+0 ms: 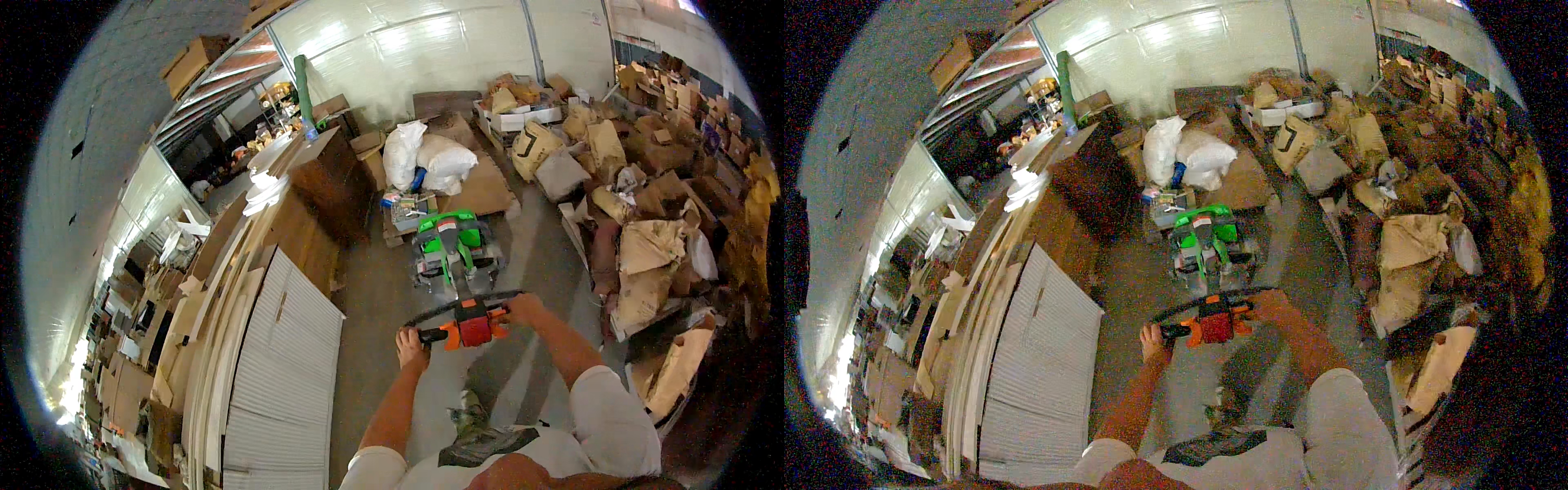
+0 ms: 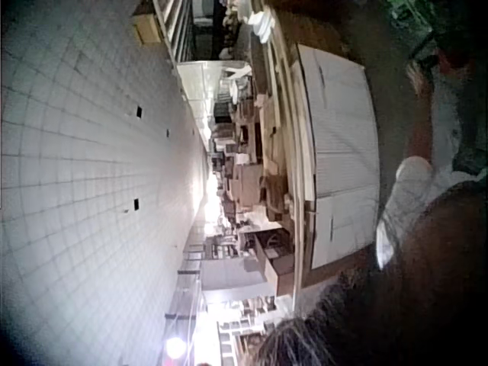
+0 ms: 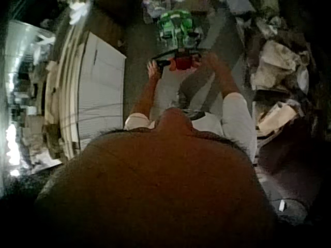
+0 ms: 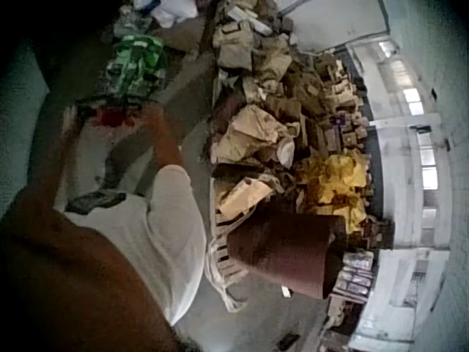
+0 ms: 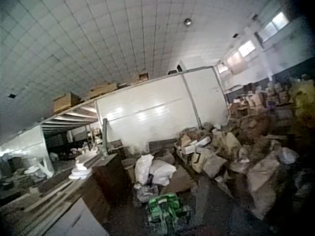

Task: The person operates an electric pallet jack through a warehouse and then touches a large white sack by hand.

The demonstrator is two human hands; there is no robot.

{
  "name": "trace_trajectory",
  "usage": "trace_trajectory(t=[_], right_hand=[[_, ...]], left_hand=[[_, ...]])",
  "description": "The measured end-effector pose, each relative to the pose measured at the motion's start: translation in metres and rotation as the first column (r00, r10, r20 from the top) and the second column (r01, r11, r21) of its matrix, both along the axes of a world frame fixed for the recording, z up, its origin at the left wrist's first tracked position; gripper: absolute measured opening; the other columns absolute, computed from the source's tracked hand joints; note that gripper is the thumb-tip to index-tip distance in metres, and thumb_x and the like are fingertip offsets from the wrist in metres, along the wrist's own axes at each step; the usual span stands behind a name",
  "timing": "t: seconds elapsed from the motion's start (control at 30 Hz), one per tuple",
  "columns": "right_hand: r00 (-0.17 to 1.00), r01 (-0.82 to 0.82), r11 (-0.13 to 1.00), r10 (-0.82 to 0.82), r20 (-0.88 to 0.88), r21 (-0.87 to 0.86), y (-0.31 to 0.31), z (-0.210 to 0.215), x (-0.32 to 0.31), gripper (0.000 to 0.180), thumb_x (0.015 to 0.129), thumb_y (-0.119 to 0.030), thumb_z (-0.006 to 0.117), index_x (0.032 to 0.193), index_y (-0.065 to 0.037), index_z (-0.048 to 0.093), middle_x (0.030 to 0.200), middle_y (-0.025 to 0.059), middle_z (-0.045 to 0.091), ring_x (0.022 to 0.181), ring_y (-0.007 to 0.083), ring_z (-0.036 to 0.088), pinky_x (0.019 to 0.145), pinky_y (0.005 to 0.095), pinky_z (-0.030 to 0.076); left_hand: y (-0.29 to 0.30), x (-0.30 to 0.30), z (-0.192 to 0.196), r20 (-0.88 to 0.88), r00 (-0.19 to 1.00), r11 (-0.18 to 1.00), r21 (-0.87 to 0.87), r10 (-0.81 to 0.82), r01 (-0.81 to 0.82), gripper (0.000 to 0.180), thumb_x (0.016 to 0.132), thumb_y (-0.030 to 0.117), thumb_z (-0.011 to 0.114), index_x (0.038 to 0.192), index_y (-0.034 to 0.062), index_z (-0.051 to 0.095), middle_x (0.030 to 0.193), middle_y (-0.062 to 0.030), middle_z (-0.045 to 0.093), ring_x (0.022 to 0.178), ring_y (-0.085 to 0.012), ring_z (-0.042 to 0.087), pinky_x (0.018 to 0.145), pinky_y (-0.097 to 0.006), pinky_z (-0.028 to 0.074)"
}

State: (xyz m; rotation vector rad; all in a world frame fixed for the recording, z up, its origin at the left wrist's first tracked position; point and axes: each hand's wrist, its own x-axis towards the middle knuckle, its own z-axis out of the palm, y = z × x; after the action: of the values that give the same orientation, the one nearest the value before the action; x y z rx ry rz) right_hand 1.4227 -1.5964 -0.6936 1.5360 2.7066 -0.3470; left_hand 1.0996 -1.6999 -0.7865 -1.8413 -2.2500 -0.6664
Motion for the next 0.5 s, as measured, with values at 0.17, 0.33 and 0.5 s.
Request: trace_trajectory(t=[0.17,0.33,0.5], right_hand=[[0.998,0.001,0.999,0.002,0.069,-0.036,0.101,-0.02,-0.006,0.063,0.073,-0.07,0.052,0.111,-0.021,0.063,0.097,0.0116,0.065,0.091,0.0295,0.063,0.075,0.0434,0.048],[0.991,-0.127,0.971,0.131,0.005,-0.201,0.12,0.041,-0.007,0.072,0.077,-0.043,0.063,0.14,-0.031,0.03,0.105,0.0106,0.063,0.091,0.0262,0.064,0.073,0.0411,0.05],[0.898,-0.411,0.666,0.175,-0.405,-0.623,0.162,0.043,-0.021,0.101,0.072,-0.012,0.071,0.146,-0.032,0.004,0.099,0.0143,0.061,0.075,0.0221,0.06,0.061,0.0335,0.049]], left_hand=[[0.072,0.001,0.038,0.011,0.998,0.997,-0.035,-0.061,0.062,0.049,0.077,0.022,0.067,0.117,0.0098,0.042,0.128,-0.0184,0.036,0.125,-0.0382,0.03,0.095,-0.055,0.037],[0.109,0.005,0.101,-0.164,0.98,0.989,-0.114,-0.109,0.091,0.044,0.071,0.028,0.071,0.107,0.0096,0.053,0.112,-0.0151,0.053,0.113,-0.0349,0.046,0.091,-0.053,0.039],[0.15,0.001,0.144,-0.138,0.954,0.787,-0.603,-0.266,0.132,0.039,0.064,0.039,0.073,0.093,0.0141,0.064,0.085,-0.0086,0.066,0.085,-0.0296,0.063,0.077,-0.045,0.049]])
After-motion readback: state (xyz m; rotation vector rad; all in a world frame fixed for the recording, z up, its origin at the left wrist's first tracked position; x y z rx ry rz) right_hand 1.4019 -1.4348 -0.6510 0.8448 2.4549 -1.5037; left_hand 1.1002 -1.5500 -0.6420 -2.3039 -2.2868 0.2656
